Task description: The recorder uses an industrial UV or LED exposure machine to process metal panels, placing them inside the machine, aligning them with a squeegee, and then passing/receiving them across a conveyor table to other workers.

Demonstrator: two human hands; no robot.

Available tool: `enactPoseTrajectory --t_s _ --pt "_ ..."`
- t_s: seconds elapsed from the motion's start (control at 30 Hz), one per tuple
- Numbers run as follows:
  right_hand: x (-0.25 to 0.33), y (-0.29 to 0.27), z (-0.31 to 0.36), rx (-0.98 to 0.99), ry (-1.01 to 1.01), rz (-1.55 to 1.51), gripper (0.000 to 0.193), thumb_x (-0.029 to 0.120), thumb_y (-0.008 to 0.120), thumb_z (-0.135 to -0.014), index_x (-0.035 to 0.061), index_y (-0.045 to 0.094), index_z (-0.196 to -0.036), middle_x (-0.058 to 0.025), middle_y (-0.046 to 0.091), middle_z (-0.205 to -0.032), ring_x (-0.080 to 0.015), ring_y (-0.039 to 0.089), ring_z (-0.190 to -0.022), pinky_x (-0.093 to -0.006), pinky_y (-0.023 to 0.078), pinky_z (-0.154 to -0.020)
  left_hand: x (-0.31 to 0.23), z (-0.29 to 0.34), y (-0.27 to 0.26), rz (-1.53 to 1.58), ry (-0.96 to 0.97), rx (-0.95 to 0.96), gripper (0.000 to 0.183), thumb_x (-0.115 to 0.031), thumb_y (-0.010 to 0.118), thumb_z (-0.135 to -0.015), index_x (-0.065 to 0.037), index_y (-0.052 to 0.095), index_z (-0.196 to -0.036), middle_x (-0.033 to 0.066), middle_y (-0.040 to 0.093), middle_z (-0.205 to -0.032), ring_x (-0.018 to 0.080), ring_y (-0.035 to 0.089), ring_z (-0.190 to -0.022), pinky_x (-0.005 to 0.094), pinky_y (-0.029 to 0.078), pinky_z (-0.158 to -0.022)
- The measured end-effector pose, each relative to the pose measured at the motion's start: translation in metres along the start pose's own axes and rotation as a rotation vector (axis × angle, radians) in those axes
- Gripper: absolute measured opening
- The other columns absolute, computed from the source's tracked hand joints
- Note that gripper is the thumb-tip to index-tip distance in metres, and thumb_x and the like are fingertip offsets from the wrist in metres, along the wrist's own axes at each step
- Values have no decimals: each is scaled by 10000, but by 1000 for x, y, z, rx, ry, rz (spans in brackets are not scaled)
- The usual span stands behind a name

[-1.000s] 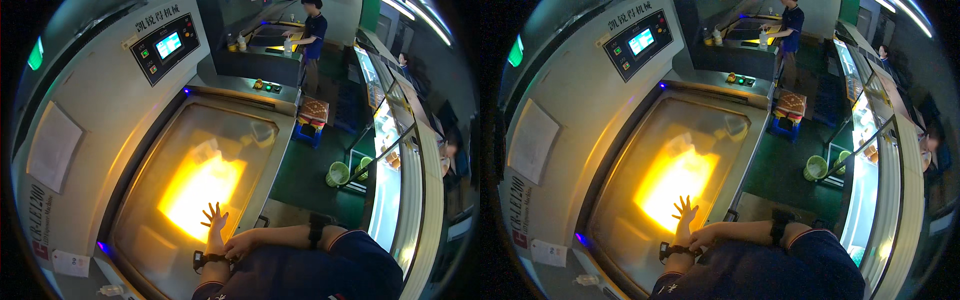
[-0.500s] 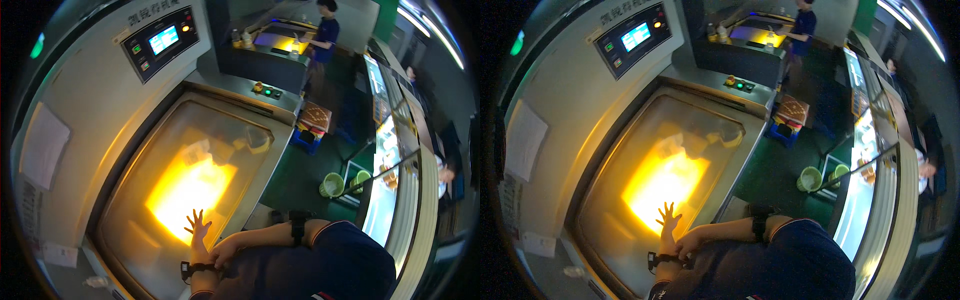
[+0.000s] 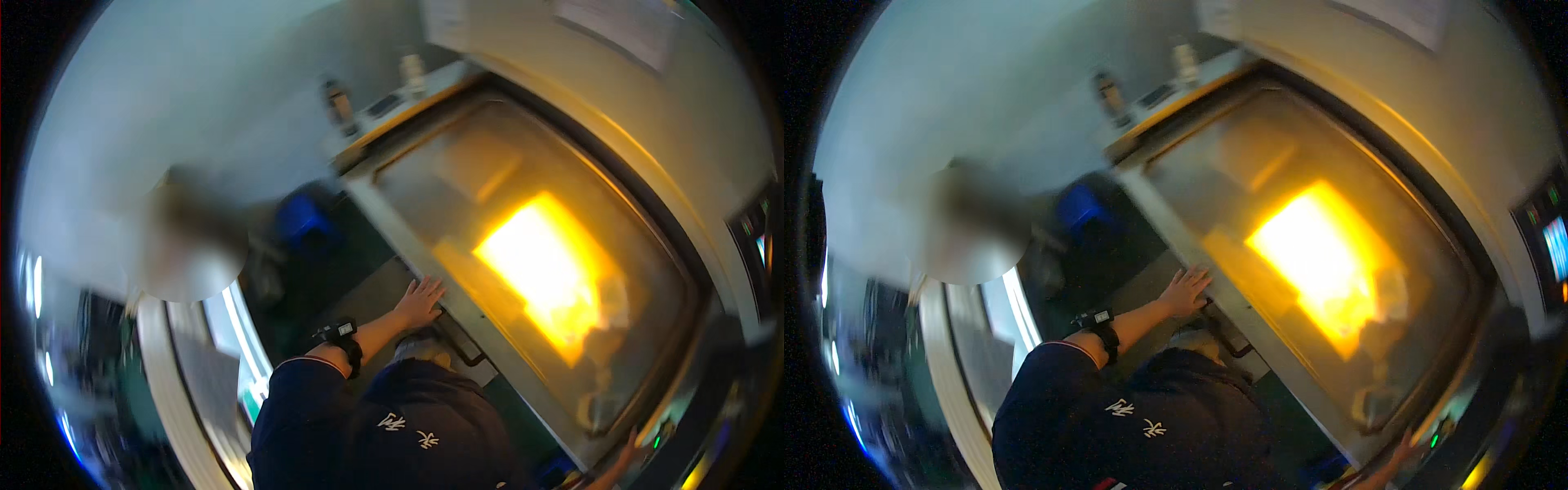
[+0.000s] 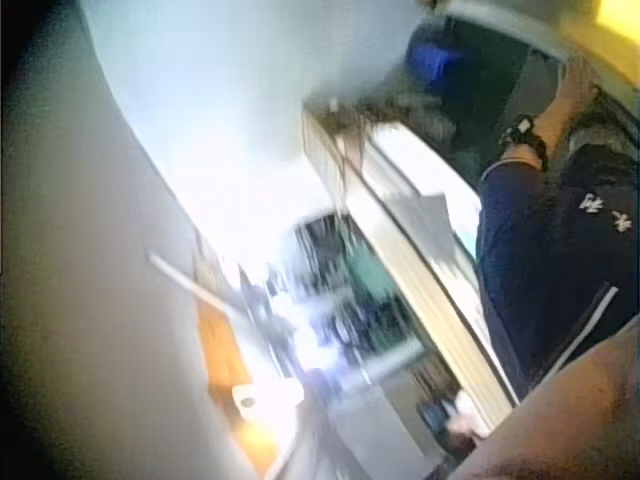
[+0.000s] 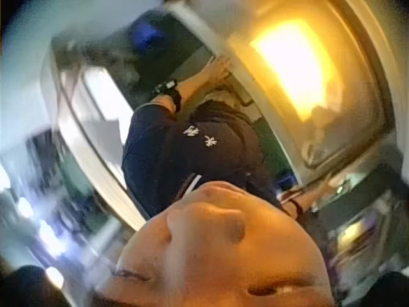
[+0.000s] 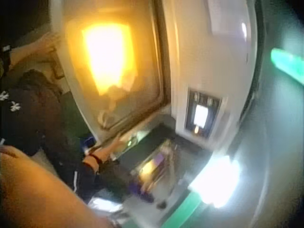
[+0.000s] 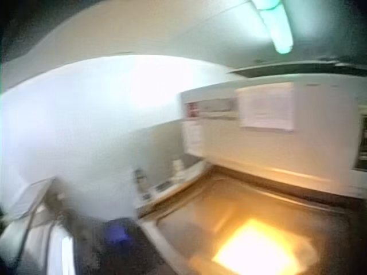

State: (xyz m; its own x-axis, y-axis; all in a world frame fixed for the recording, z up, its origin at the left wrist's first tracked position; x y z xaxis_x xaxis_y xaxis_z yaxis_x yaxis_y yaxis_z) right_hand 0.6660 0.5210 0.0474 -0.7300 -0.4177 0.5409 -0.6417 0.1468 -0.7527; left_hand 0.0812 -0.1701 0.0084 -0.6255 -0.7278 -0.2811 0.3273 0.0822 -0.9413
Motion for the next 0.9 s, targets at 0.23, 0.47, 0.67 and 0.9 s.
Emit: enactPoseTrajectory --t_s 0.23,0.47,0.67,0.9 --pt "186 66 6 126 -160 176 717 392 719 -849 -22 459 -1374 -248 523 -1334 -374 522 -1220 -468 423 -1047 -28 306 165 970 -1055 419 615 -564 387 -990 -55 655 -1207 236 568 -1318 394 556 -1189 493 446 -988" --pt "239 81 -3 125 -256 165 703 379 700 -858 -19 448 -1380 -257 529 -1320 -380 531 -1209 -487 428 -1035 -61 381 177 590 -980 874 463 -407 529 -960 -38 648 -1212 143 632 -1264 337 580 -1200 466 512 -903" --pt "245 72 6 83 -257 231 691 368 683 -866 -16 439 -1386 -264 533 -1307 -385 539 -1200 -503 433 -1025 -36 247 143 706 -779 593 434 -170 579 -938 -56 527 -1354 163 557 -1351 342 585 -1168 501 492 -947" --pt "270 87 76 294 -383 277 676 355 664 -875 -13 429 -1392 -273 539 -1292 -391 548 -1189 -522 438 -1013 30 130 63 668 -617 88 350 -324 572 -916 -103 655 -1174 154 667 -1162 347 629 -1074 456 495 -907"
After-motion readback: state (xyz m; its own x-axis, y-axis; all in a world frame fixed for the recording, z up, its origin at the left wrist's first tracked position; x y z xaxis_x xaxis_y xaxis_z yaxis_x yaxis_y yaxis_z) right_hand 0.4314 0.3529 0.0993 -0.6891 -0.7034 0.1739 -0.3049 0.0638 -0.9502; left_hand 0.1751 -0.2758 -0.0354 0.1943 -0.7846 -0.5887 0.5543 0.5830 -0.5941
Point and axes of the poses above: each hand's wrist, its own z-axis away from the middle knuckle, its own y-axis out of the palm, x = y × z, the point moved 1 cm from there along -z, towards the middle knuckle
